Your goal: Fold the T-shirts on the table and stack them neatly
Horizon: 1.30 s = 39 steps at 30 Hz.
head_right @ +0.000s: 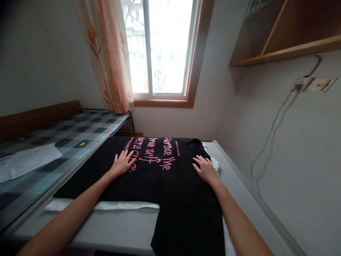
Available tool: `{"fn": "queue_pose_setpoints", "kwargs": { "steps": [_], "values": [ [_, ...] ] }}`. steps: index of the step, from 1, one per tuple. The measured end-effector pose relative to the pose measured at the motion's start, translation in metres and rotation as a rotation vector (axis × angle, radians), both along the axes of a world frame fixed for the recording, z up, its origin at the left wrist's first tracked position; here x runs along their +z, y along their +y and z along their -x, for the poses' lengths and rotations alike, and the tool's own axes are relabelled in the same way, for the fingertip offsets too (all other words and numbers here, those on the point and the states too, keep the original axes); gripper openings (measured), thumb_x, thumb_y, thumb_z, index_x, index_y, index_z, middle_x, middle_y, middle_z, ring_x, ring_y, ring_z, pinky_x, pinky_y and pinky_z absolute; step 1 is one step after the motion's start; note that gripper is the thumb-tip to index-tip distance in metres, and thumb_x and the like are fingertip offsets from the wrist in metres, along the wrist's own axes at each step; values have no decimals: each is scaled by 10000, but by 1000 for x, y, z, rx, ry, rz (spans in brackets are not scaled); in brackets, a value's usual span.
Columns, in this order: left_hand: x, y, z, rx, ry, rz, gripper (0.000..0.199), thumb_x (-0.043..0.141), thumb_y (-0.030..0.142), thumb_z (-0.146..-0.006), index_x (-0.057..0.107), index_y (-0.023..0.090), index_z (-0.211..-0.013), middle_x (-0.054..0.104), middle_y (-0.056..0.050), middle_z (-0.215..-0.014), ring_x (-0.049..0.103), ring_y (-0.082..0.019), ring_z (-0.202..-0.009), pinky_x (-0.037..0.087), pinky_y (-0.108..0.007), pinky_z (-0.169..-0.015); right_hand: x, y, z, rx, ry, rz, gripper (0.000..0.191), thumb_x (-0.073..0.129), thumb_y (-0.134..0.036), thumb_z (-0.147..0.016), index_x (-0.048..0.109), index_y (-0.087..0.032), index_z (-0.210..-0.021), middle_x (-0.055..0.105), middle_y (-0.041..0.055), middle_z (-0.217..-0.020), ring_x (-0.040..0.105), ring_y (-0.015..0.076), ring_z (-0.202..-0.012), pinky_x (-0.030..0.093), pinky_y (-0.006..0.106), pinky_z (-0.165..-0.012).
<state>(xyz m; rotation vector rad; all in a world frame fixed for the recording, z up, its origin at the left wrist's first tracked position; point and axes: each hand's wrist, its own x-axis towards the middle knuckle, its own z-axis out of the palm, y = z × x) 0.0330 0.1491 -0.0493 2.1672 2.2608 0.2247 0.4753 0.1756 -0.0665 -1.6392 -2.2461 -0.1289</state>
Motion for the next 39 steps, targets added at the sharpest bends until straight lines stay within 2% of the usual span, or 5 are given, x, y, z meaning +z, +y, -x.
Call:
{"fn": "queue_pose_setpoints", "kwargs": {
  "steps": [10, 26, 29, 33, 39],
  "values": [
    [2, 0, -1, 3, 1, 26, 662, 273, 604, -953, 347, 243, -1503, 271, -152, -1577, 189, -345, -1465, 181, -592, -1142, -1, 1, 0, -5, 16, 5, 420, 442, -353, -905, 656, -215, -1239, 570, 106, -1381, 486, 286, -1312, 353, 506, -1095],
    [6, -3, -3, -2, 13, 45, 653, 283, 579, -954, 341, 236, -1506, 268, -163, -1577, 179, -348, -1467, 162, -584, -1147, 3, -1, 1, -18, -19, 36, 466, 416, -377, -920, 637, -165, -1272, 552, 125, -1397, 480, 269, -1316, 346, 454, -1110],
    [14, -8, -7, 58, 57, 54, 689, 288, 600, -938, 371, 200, -1493, 292, -185, -1562, 214, -382, -1449, 203, -605, -1124, 8, -6, 3, -54, -81, 78, 487, 387, -414, -937, 600, -207, -1322, 508, 90, -1446, 410, 270, -1370, 274, 483, -1147],
    [22, -14, -15, 157, 47, 109, 858, 243, 739, -865, 382, 163, -1485, 268, -218, -1562, 200, -461, -1428, 200, -726, -1047, 16, -15, 9, -197, -174, 231, 638, 373, -630, -901, 442, -319, -1453, 333, 38, -1564, 225, 346, -1449, 159, 621, -1142],
    [12, -12, -19, 140, -21, 220, 1053, 210, 845, -780, 182, 125, -1547, 83, -254, -1592, 65, -483, -1446, 116, -768, -1030, 15, -15, 11, -235, -186, 313, 696, 281, -670, -904, 318, -333, -1513, 221, 33, -1608, 160, 335, -1468, 164, 621, -1138]
  ]
}}
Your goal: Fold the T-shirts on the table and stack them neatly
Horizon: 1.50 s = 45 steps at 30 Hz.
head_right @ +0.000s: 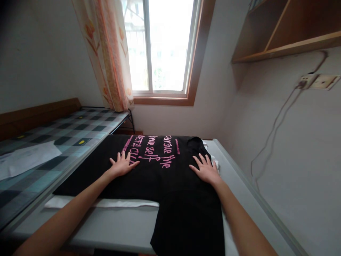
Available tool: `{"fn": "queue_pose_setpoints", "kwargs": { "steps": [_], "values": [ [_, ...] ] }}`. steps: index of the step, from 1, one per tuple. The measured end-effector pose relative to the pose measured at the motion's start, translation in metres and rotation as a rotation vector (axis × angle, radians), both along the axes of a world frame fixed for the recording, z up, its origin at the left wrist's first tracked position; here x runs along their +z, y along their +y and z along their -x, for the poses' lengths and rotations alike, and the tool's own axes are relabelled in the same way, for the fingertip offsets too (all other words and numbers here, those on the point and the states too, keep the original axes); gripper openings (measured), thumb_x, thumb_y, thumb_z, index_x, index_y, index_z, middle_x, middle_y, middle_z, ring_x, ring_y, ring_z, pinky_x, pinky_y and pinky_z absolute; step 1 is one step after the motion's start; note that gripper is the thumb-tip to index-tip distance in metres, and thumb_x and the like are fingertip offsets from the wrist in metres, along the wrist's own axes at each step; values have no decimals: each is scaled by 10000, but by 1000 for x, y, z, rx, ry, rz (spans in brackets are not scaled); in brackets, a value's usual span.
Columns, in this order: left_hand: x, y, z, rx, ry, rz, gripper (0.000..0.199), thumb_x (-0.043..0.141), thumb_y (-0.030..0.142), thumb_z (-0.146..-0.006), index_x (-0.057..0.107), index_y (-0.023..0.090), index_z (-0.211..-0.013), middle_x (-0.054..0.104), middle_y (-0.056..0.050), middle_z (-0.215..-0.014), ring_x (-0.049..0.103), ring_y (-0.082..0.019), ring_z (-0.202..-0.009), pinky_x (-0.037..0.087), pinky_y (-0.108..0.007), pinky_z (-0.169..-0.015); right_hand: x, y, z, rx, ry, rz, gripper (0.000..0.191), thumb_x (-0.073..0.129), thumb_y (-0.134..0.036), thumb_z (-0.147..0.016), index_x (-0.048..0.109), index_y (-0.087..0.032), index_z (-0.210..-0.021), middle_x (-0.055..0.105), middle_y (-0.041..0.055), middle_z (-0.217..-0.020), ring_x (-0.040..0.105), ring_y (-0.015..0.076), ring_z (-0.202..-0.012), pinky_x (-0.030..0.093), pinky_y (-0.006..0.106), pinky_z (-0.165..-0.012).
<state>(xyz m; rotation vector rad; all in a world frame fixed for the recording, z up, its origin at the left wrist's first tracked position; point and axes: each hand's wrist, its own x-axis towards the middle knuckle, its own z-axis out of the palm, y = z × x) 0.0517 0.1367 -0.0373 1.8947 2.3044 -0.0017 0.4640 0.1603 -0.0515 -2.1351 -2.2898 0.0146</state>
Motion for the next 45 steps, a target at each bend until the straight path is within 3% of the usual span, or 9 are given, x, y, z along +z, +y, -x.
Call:
{"fn": "queue_pose_setpoints", "kwargs": {
  "steps": [7, 12, 17, 21, 24, 26, 32, 45],
  "values": [
    [-3, 20, 5, -38, 39, -67, 1013, 187, 801, -828, 206, 75, -1535, 120, -284, -1573, 97, -488, -1441, 127, -776, -1015, -7, 26, 4, 32, 61, -72, 709, 303, -672, -896, 379, -294, -1491, 293, 83, -1580, 222, 370, -1442, 202, 654, -1105],
    [-7, 36, 10, -40, 60, -148, 929, 198, 754, -867, 266, 101, -1525, 173, -261, -1573, 138, -461, -1445, 135, -742, -1048, -5, 41, 12, 27, 90, -133, 680, 323, -658, -901, 441, -285, -1456, 350, 90, -1554, 258, 360, -1429, 215, 636, -1107],
    [-8, 33, 13, -71, 27, -238, 748, 273, 628, -933, 369, 131, -1485, 263, -214, -1563, 200, -384, -1453, 181, -654, -1110, -7, 37, 12, 23, 116, -200, 599, 339, -565, -934, 492, -252, -1421, 401, 90, -1525, 312, 324, -1413, 245, 579, -1117],
    [-3, 21, 9, -236, -9, -435, 500, 339, 452, -972, 587, 186, -1314, 455, -102, -1487, 375, -258, -1395, 264, -469, -1160, -7, 31, 6, 42, 106, -295, 526, 352, -463, -950, 596, -178, -1319, 505, 117, -1445, 378, 306, -1379, 209, 554, -1142],
    [2, 13, 3, -330, -47, -535, 458, 343, 434, -978, 641, 211, -1245, 567, -54, -1393, 443, -211, -1347, 267, -388, -1170, -4, 28, 2, 49, 125, -361, 514, 357, -469, -949, 640, -174, -1259, 535, 119, -1416, 384, 314, -1374, 212, 564, -1139],
    [2, 10, -1, -355, -55, -528, 489, 345, 481, -973, 609, 221, -1292, 538, -49, -1422, 401, -228, -1378, 245, -416, -1177, -4, 27, 1, 39, 146, -368, 542, 361, -497, -945, 614, -172, -1297, 511, 124, -1438, 368, 322, -1384, 220, 561, -1139],
    [-6, 10, -7, -389, -55, -281, 624, 344, 596, -942, 424, 255, -1458, 384, -59, -1537, 301, -293, -1431, 221, -501, -1164, -10, 27, 5, 14, 135, -226, 589, 394, -528, -928, 527, -200, -1399, 445, 118, -1492, 326, 341, -1407, 282, 541, -1119],
    [-8, 12, -5, -393, -61, -286, 621, 342, 593, -943, 424, 257, -1458, 382, -64, -1538, 303, -289, -1431, 205, -490, -1169, -12, 28, 5, 14, 129, -218, 565, 396, -490, -933, 524, -202, -1402, 444, 119, -1492, 336, 340, -1403, 300, 536, -1113]
  ]
}}
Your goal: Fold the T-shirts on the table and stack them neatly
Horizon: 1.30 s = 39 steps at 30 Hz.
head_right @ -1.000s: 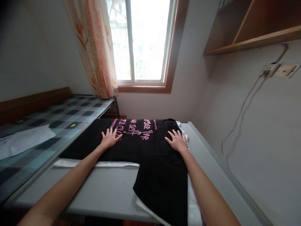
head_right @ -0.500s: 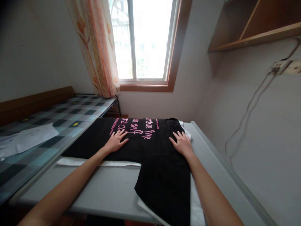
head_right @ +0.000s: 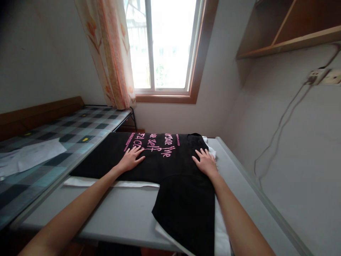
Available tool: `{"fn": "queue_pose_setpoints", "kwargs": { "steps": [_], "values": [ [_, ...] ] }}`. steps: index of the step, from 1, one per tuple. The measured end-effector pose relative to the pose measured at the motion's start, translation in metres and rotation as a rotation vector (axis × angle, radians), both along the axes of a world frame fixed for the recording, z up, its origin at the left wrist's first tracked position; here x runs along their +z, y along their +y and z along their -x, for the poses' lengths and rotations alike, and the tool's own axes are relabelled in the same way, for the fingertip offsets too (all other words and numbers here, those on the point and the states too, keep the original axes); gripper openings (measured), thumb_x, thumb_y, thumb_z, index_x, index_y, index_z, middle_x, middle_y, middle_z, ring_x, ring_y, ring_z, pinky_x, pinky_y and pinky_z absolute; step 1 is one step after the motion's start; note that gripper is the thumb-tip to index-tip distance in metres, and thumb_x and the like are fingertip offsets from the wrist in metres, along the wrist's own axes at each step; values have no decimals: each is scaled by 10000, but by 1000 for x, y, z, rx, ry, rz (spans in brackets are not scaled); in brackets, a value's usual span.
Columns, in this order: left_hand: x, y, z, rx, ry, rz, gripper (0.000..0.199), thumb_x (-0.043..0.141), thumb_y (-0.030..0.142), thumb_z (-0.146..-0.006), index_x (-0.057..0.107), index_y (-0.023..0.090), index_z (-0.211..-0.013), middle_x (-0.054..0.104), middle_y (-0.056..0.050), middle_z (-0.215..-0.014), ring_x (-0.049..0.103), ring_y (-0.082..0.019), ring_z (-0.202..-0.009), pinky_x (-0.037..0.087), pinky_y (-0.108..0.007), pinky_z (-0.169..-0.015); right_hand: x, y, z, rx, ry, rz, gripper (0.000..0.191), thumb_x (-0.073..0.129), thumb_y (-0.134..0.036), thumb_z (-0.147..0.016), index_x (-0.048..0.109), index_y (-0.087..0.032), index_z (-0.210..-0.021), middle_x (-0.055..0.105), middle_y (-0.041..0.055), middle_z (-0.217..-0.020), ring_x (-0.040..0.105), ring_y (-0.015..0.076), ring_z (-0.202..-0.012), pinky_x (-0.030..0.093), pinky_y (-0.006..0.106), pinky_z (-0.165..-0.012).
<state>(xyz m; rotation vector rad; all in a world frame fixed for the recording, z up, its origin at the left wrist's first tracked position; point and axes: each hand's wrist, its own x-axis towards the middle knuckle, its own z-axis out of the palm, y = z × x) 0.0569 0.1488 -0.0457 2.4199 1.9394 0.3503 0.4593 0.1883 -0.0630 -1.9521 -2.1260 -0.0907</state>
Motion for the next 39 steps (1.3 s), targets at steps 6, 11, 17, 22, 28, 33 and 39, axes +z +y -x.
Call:
{"fn": "queue_pose_setpoints", "kwargs": {
  "steps": [6, 11, 17, 22, 28, 33, 39],
  "values": [
    [1, 0, 0, -2, 10, 0, 625, 336, 595, -943, 426, 253, -1458, 390, -64, -1533, 305, -285, -1431, 201, -487, -1173, -3, 1, -1, 4, -9, -15, 564, 389, -498, -931, 527, -213, -1398, 451, 111, -1488, 343, 339, -1399, 309, 540, -1104],
    [2, 0, 0, -10, 11, -7, 624, 338, 587, -945, 432, 241, -1455, 391, -66, -1533, 308, -291, -1429, 220, -483, -1169, 1, -1, 0, 3, -10, -3, 568, 396, -493, -935, 522, -199, -1404, 439, 122, -1494, 332, 344, -1404, 305, 539, -1108],
    [3, -1, 0, -9, 15, -5, 616, 339, 584, -947, 430, 247, -1455, 385, -65, -1537, 307, -291, -1430, 219, -486, -1167, 6, -4, 2, -3, -14, 37, 581, 380, -497, -945, 498, -189, -1423, 415, 129, -1509, 309, 340, -1417, 289, 532, -1118],
    [3, -2, 0, -9, 17, -9, 613, 344, 583, -947, 434, 247, -1452, 390, -66, -1534, 311, -291, -1427, 216, -486, -1168, 7, -4, 3, -9, -8, 39, 570, 389, -494, -945, 496, -204, -1425, 418, 118, -1510, 304, 329, -1422, 283, 524, -1126],
    [2, -1, 0, -13, 13, -16, 614, 340, 583, -949, 436, 243, -1451, 396, -68, -1530, 319, -295, -1422, 223, -494, -1164, 7, -4, 4, -14, -11, 36, 559, 400, -481, -948, 494, -206, -1426, 415, 118, -1511, 306, 328, -1421, 289, 526, -1123],
    [2, -1, 0, -13, 15, -17, 606, 349, 579, -947, 441, 248, -1446, 399, -68, -1529, 317, -295, -1423, 229, -496, -1162, 9, -5, 5, -21, -16, 66, 563, 397, -477, -954, 478, -200, -1438, 394, 115, -1525, 288, 316, -1430, 266, 507, -1139],
    [1, 0, 1, -13, 14, -21, 604, 354, 576, -948, 436, 249, -1450, 402, -69, -1526, 323, -295, -1421, 222, -499, -1166, 11, -6, 6, -26, -22, 83, 570, 395, -482, -957, 462, -202, -1449, 382, 110, -1532, 280, 312, -1434, 255, 496, -1146]
  ]
}}
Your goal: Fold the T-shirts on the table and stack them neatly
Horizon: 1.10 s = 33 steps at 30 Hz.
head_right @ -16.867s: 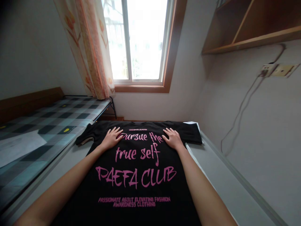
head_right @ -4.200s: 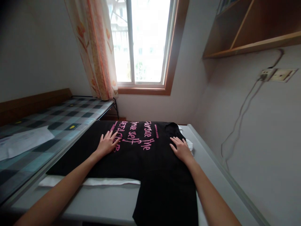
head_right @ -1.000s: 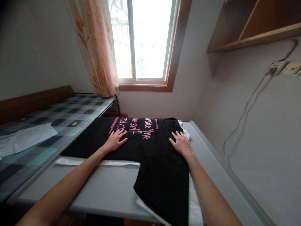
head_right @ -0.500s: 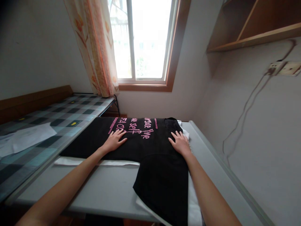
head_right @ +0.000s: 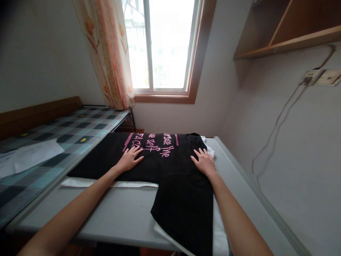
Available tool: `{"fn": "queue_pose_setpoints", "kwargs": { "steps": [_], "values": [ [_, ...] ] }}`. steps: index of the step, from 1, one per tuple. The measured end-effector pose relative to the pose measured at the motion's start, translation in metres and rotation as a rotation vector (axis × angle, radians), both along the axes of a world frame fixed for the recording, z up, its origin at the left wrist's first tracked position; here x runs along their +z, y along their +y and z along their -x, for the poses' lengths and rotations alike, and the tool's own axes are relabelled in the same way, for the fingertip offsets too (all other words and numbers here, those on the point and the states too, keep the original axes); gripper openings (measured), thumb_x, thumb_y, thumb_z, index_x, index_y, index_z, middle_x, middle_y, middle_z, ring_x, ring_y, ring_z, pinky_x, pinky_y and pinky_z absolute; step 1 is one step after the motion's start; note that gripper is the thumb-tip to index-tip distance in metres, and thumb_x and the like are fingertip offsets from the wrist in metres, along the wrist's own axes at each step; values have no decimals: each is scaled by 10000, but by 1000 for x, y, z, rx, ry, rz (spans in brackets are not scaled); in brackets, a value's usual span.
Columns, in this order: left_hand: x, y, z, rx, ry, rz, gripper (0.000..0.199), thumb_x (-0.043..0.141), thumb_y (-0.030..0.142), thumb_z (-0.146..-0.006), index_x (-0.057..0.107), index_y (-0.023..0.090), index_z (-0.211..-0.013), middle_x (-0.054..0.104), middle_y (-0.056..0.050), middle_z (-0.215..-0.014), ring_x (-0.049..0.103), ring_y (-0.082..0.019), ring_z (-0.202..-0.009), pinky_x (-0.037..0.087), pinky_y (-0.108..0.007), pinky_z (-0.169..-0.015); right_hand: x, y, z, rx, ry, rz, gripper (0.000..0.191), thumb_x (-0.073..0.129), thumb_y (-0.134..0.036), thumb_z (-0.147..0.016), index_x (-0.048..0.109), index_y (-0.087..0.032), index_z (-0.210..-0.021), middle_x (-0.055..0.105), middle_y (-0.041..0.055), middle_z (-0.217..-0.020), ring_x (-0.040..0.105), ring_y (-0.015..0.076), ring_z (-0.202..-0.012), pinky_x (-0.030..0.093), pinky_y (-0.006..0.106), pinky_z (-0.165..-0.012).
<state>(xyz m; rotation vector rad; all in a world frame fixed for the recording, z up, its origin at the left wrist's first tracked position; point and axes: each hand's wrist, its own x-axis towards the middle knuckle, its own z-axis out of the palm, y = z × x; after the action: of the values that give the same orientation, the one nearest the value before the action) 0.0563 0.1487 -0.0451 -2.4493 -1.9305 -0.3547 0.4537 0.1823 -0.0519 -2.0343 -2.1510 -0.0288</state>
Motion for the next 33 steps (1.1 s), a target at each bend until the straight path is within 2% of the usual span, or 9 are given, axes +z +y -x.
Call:
{"fn": "queue_pose_setpoints", "kwargs": {
  "steps": [26, 29, 33],
  "values": [
    [1, 0, 0, 6, 9, 12, 602, 340, 582, -946, 430, 270, -1452, 399, -57, -1530, 316, -288, -1423, 232, -495, -1160, 1, -2, 0, -4, -9, 9, 580, 361, -487, -960, 448, -203, -1458, 372, 107, -1539, 269, 301, -1439, 244, 495, -1150],
    [5, -5, -2, 65, 42, 9, 602, 348, 597, -936, 429, 297, -1452, 405, -59, -1526, 326, -309, -1414, 241, -519, -1147, 5, -4, 0, -9, -36, 64, 580, 342, -489, -964, 426, -216, -1470, 334, 105, -1559, 228, 307, -1453, 193, 549, -1155],
    [8, -11, -7, 213, 49, 18, 684, 313, 695, -896, 404, 325, -1464, 383, -93, -1534, 275, -381, -1423, 201, -649, -1108, 6, -6, 0, -35, -67, 137, 626, 302, -560, -957, 367, -255, -1500, 244, 97, -1596, 169, 329, -1467, 152, 609, -1142]
  ]
}}
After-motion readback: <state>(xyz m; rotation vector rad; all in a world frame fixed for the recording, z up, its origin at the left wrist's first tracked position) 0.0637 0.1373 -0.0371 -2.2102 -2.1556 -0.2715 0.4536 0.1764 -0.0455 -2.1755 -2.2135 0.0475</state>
